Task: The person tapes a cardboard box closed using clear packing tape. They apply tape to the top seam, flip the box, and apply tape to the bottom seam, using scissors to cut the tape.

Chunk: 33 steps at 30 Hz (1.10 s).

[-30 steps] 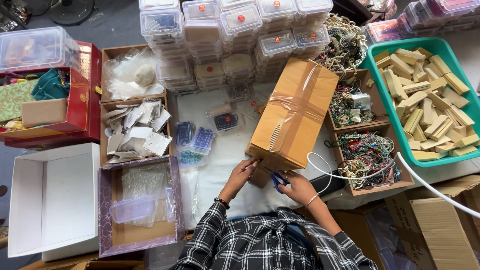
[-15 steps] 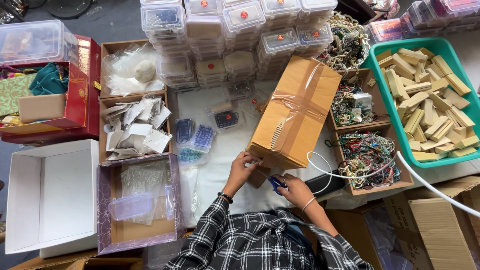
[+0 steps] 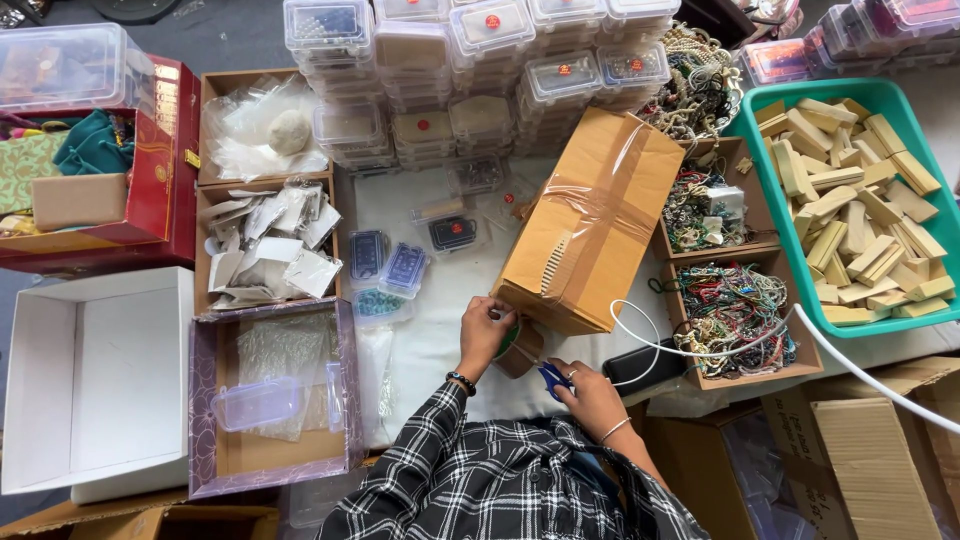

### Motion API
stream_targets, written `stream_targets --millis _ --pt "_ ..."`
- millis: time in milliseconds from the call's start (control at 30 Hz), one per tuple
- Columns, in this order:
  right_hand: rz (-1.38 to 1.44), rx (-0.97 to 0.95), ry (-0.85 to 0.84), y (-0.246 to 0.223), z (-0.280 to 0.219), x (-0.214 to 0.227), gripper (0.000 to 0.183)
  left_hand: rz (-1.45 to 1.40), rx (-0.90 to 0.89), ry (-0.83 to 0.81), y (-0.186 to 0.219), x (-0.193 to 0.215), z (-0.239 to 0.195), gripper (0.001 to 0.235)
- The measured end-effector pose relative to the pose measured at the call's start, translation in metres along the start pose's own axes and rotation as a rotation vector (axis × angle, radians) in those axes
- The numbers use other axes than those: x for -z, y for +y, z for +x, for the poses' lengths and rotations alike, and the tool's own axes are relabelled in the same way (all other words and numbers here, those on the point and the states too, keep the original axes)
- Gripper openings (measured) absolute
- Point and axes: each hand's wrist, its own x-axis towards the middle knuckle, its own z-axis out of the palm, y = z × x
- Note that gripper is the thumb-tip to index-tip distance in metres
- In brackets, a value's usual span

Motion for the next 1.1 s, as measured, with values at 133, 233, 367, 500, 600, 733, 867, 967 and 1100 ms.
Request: stream_targets --millis 133,233,367,500,600,733,867,967,1100 --pt "0.042 -0.032 -0.022 -0.002 -0.001 -0.014 0.047 0.006 0.034 0.093 -0.014 -0.003 -0.002 0.055" --pt "0.073 0.03 -0.032 0.003 0.003 -0.027 0.049 0.023 -0.229 0.249 0.011 0.007 -0.003 0.095" --pt "-0.032 0.075 -0.141 0.01 0.006 -0.044 0.055 0.196 -0.575 0.312 0.052 0.023 0.003 0.132" --pt "-0.038 0.086 -0.15 0.009 0.004 -0.042 0.054 0.235 -0.587 0.292 0.044 0.014 0.021 0.137" --pt "-0.015 0.058 -0.138 0.01 0.005 -0.039 0.053 0.368 -0.624 0.266 0.017 0.008 0.031 0.135" --pt "-0.017 0.08 -0.119 0.011 0.004 -0.038 0.053 0.417 -0.602 0.267 0.003 0.003 0.03 0.142" --pt "-0.03 0.094 -0.134 0.013 0.003 -0.039 0.052 0.556 -0.633 0.262 0.003 0.005 0.028 0.145" --pt "-0.028 0.104 -0.139 0.018 0.006 -0.041 0.051 0.389 -0.752 0.298 0.036 0.013 0.026 0.146" --pt "-0.05 0.07 -0.154 0.014 0.001 -0.04 0.051 0.321 -0.95 0.35 0.056 0.013 0.038 0.14"
